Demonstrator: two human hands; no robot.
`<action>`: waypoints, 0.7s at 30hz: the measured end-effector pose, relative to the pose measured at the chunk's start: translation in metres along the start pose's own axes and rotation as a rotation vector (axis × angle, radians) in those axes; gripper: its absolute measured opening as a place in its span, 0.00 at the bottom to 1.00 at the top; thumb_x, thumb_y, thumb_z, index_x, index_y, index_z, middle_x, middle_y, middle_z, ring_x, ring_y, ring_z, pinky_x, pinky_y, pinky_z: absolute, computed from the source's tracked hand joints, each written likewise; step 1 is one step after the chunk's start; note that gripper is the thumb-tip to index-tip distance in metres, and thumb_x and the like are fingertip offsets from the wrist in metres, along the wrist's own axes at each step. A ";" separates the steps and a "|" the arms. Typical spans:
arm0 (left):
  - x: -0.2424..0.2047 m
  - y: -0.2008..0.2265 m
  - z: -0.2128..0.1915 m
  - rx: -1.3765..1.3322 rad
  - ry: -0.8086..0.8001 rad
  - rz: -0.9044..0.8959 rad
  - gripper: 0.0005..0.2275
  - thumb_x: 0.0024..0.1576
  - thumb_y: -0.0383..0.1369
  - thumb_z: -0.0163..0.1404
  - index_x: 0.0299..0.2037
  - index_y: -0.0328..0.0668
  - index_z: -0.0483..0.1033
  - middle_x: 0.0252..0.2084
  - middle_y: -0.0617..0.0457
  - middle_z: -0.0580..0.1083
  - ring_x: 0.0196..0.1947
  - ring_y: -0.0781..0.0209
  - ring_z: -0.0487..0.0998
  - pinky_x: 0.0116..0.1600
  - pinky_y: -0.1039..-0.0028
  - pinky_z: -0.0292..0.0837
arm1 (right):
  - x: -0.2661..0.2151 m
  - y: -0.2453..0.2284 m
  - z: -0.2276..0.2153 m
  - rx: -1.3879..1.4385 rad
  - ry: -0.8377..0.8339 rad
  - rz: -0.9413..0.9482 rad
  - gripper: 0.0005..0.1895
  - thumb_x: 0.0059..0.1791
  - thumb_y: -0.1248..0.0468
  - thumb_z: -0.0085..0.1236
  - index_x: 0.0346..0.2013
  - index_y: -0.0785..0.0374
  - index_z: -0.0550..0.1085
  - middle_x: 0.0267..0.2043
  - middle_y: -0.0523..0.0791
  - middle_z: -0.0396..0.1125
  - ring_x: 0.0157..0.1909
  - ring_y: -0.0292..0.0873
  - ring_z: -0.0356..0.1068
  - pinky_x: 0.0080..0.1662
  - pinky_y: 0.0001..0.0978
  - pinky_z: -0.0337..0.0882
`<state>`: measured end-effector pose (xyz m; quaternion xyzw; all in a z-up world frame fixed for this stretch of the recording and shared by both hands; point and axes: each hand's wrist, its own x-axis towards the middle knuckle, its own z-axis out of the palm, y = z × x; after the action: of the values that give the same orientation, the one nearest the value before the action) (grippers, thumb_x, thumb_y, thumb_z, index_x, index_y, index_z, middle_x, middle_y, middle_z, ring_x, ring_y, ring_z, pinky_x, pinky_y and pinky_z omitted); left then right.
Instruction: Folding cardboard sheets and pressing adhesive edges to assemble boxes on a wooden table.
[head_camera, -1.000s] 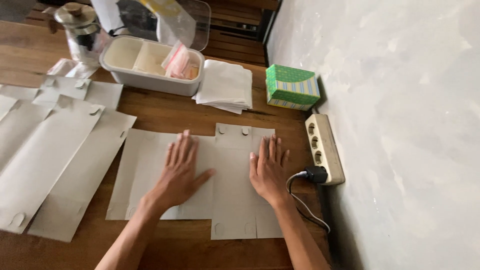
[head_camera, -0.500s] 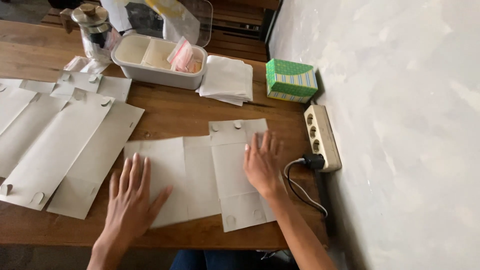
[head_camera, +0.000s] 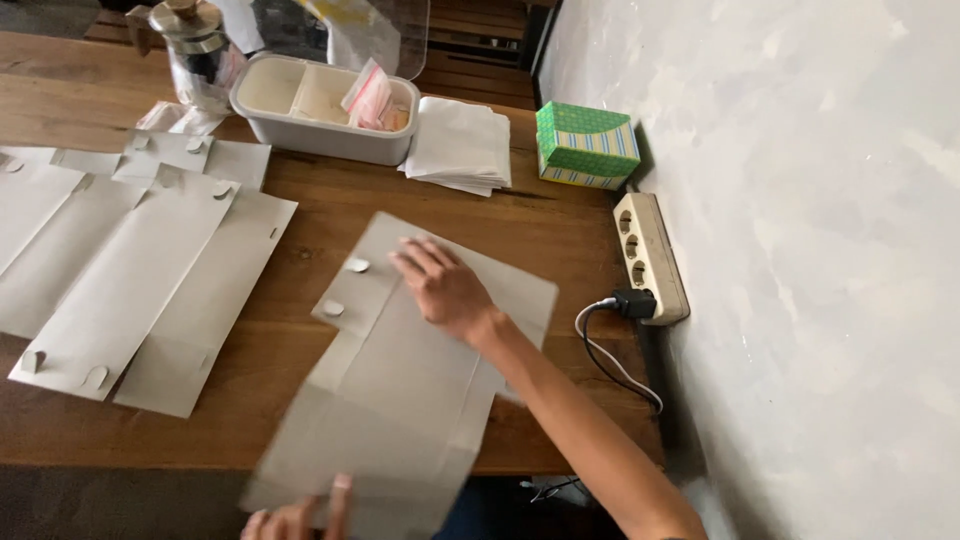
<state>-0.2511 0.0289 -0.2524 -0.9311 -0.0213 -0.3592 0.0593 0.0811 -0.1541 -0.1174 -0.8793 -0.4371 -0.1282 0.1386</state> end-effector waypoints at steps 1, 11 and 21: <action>-0.002 0.013 0.000 -0.113 0.055 -0.022 0.20 0.55 0.34 0.44 0.56 0.76 0.75 0.37 0.57 0.78 0.27 0.56 0.74 0.50 0.50 0.75 | 0.008 0.003 0.000 0.088 -0.041 -0.138 0.23 0.54 0.74 0.47 0.65 0.67 0.68 0.68 0.57 0.63 0.71 0.57 0.61 0.74 0.47 0.58; 0.134 -0.014 -0.020 -0.478 -0.320 0.286 0.38 0.57 0.65 0.41 0.75 0.58 0.53 0.81 0.53 0.49 0.79 0.58 0.50 0.77 0.50 0.39 | -0.034 -0.117 -0.050 0.024 0.249 0.161 0.17 0.54 0.65 0.50 0.55 0.68 0.75 0.54 0.59 0.71 0.58 0.60 0.69 0.61 0.55 0.68; 0.253 -0.007 0.030 -0.597 -0.518 0.233 0.33 0.65 0.52 0.36 0.75 0.37 0.48 0.78 0.41 0.49 0.79 0.47 0.43 0.75 0.43 0.28 | -0.094 -0.141 -0.043 0.151 -0.135 0.366 0.37 0.60 0.50 0.30 0.75 0.75 0.41 0.79 0.66 0.29 0.80 0.66 0.24 0.74 0.58 0.28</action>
<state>-0.0441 0.0389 -0.1041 -0.9633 0.1753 -0.0940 -0.1803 -0.0921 -0.1570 -0.0912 -0.9377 -0.2869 -0.0088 0.1956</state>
